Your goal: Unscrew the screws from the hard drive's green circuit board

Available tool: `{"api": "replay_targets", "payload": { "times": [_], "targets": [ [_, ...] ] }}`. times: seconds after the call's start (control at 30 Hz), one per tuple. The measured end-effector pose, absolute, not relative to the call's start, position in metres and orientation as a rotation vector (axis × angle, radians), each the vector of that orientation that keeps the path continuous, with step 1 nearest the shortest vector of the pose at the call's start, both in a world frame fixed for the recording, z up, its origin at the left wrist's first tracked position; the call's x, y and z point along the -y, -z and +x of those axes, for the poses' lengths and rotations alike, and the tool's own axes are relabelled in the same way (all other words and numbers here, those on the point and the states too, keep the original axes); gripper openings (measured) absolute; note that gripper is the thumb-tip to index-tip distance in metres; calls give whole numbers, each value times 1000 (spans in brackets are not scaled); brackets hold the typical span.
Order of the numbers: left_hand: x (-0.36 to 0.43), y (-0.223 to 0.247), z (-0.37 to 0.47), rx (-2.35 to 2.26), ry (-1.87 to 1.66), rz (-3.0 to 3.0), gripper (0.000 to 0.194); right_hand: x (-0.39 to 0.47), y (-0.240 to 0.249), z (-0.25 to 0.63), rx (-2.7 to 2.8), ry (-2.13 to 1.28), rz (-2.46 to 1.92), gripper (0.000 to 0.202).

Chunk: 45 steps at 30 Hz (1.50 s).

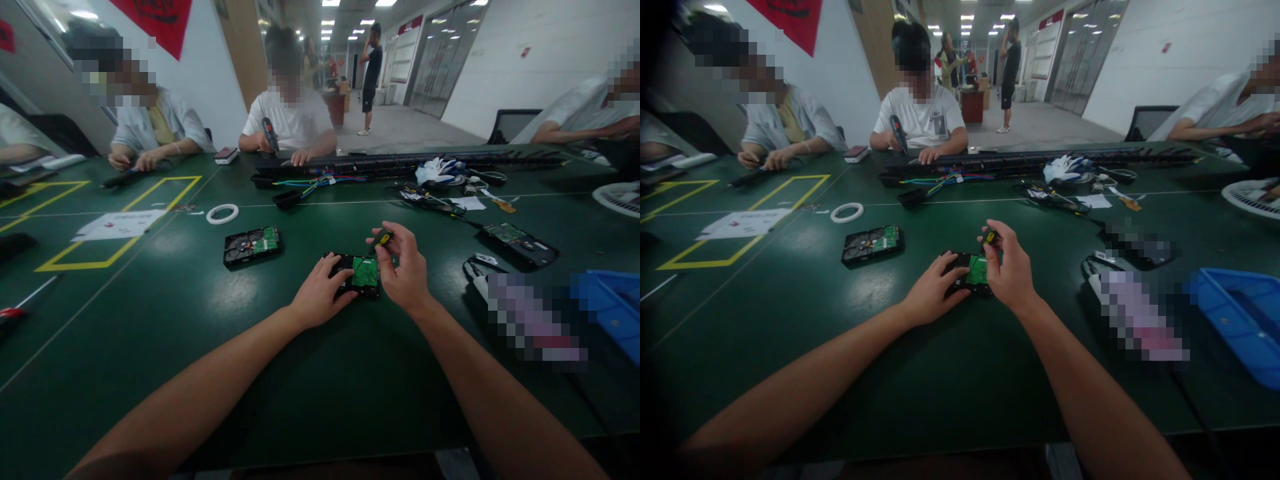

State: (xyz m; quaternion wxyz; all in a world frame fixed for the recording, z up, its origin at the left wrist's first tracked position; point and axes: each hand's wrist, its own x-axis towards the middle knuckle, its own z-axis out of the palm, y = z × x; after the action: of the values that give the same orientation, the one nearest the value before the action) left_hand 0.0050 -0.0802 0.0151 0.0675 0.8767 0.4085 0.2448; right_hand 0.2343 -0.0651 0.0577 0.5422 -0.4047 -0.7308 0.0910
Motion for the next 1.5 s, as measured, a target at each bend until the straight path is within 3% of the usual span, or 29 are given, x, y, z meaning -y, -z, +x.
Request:
{"api": "replay_targets", "payload": {
  "times": [0.87,1.2,1.5],
  "targets": [
    [79,-13,5,-1214,-721,2655,49,67,-63,236,1733,88,-1035,47],
    [79,-14,5,-1221,-727,2664,48,65,-56,236,1774,-110,-1026,56],
    [78,-12,5,-1201,-744,2666,48,69,-63,233,1740,53,-1004,51]
  ]
}}
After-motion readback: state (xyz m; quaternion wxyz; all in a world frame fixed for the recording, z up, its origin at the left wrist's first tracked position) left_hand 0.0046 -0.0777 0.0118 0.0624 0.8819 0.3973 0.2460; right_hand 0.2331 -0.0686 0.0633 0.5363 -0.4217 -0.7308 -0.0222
